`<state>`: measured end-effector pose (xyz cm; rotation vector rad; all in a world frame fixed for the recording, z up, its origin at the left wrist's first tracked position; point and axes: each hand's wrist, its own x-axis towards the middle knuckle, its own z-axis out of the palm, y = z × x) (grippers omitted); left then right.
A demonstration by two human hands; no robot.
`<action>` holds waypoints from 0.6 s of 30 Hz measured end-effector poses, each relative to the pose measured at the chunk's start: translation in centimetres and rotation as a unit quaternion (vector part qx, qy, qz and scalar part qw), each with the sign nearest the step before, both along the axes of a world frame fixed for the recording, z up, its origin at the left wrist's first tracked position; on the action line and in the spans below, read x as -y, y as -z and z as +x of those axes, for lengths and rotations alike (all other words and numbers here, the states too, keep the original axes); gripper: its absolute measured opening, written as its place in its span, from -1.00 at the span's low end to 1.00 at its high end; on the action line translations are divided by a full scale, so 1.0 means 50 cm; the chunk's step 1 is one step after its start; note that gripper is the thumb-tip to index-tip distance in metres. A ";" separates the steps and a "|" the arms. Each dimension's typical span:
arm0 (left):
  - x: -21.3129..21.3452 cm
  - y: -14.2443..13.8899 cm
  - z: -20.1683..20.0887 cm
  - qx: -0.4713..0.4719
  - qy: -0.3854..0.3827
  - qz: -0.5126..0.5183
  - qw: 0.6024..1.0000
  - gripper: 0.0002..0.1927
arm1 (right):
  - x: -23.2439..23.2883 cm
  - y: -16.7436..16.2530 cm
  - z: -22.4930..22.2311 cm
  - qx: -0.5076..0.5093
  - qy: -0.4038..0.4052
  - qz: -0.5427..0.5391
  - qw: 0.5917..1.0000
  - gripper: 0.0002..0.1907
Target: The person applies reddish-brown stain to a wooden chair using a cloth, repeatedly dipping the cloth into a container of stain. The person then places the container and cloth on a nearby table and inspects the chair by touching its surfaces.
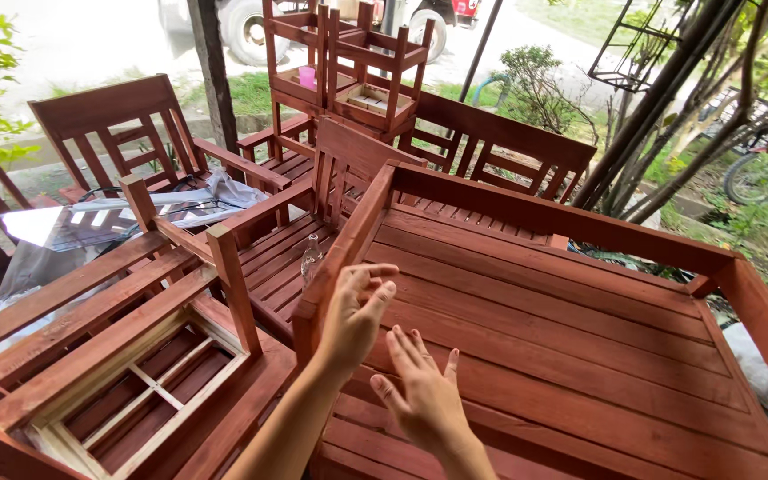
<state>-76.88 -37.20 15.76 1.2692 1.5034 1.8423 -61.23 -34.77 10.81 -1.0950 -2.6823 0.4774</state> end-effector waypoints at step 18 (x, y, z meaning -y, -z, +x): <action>-0.050 0.100 -0.243 0.285 0.148 -0.162 0.933 -0.61 | 0.015 -0.017 -0.078 -0.089 0.159 -0.040 0.982 -0.29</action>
